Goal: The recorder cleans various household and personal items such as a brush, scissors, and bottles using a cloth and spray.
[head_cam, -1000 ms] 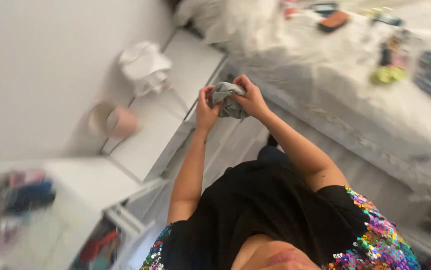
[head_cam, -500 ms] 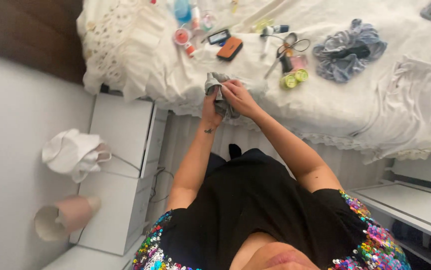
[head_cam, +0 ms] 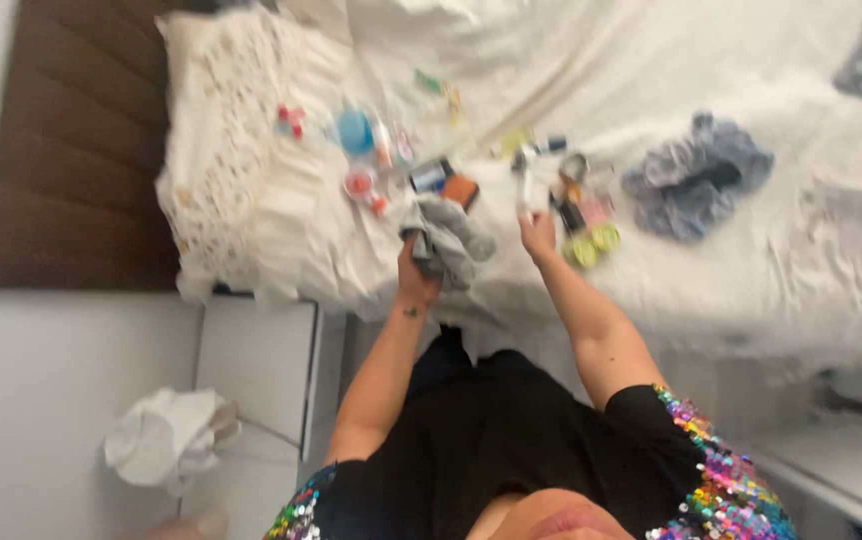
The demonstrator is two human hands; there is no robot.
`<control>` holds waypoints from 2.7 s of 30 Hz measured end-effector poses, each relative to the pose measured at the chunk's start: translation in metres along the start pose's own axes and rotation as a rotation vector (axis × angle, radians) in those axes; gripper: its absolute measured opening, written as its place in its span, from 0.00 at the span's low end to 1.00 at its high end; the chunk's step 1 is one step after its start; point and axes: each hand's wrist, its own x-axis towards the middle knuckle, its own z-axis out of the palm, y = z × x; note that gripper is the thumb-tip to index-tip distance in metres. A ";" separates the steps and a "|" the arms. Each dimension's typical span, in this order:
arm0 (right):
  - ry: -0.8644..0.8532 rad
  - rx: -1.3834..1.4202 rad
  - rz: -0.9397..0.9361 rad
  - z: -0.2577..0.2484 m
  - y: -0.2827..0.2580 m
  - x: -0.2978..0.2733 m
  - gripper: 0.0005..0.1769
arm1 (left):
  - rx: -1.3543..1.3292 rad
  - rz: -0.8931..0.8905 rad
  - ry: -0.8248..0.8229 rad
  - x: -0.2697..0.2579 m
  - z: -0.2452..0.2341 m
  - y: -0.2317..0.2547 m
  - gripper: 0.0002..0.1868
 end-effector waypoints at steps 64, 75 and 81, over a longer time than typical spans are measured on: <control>-0.552 0.072 -0.761 -0.175 -0.381 -0.054 0.32 | 1.118 0.623 -0.434 0.194 0.117 0.082 0.30; -0.075 0.764 -0.744 -0.159 -0.414 -0.037 0.27 | 1.008 0.241 -0.395 0.146 0.209 0.076 0.46; -0.290 1.215 -0.457 -0.145 -0.388 -0.018 0.27 | 1.097 0.197 -0.772 0.095 0.248 0.099 0.51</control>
